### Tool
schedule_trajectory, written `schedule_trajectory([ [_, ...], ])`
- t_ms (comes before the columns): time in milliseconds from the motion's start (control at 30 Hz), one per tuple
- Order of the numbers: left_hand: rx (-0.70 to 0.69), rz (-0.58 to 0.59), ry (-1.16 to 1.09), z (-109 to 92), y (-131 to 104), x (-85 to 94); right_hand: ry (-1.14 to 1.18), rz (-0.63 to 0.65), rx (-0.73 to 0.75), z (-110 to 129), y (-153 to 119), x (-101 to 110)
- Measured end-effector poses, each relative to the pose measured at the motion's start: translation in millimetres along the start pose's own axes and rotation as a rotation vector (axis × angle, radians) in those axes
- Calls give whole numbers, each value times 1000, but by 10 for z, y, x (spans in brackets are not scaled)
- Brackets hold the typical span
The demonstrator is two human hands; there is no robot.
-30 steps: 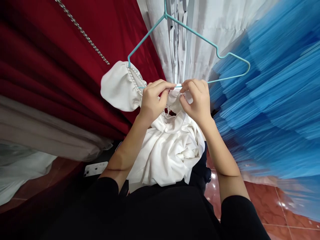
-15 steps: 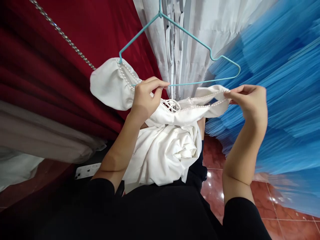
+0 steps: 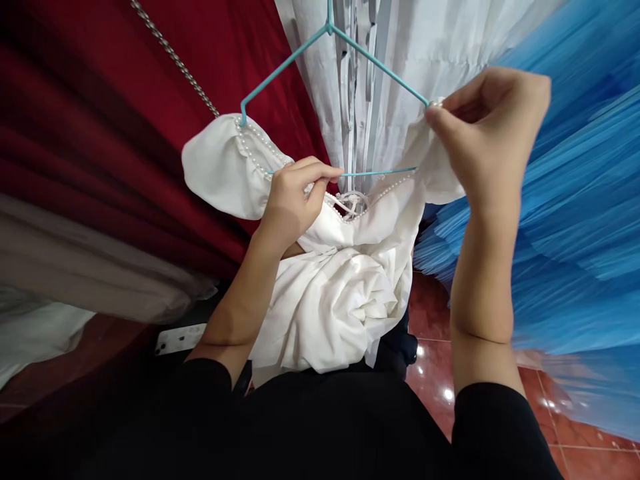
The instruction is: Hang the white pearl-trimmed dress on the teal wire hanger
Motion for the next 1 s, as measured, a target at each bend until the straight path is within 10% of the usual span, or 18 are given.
schedule_trajectory([
  [233, 20, 6, 53, 14, -8, -12, 222, -153, 233, 52, -262, -190],
  [467, 3, -10, 62, 0, -18, -18, 0, 420, 395, -14, -812, -781],
  [600, -30, -121, 90, 24, -102, 16, -32, 311, 376, -168, -1023, -970],
  [767, -9, -561, 253, 227, -130, 293, -16, 248, 329, -191, -1041, -989],
  [1000, 194, -560, 95, 712, 182, 729, -35, 222, 297, -202, -1035, -1031],
])
Point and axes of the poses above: each hand's wrist, its own y-axis towards the middle knuckle, its own x-axis out of the back of the hand, z = x × y, the point moved 1 cm from there along y, towards the middle knuckle
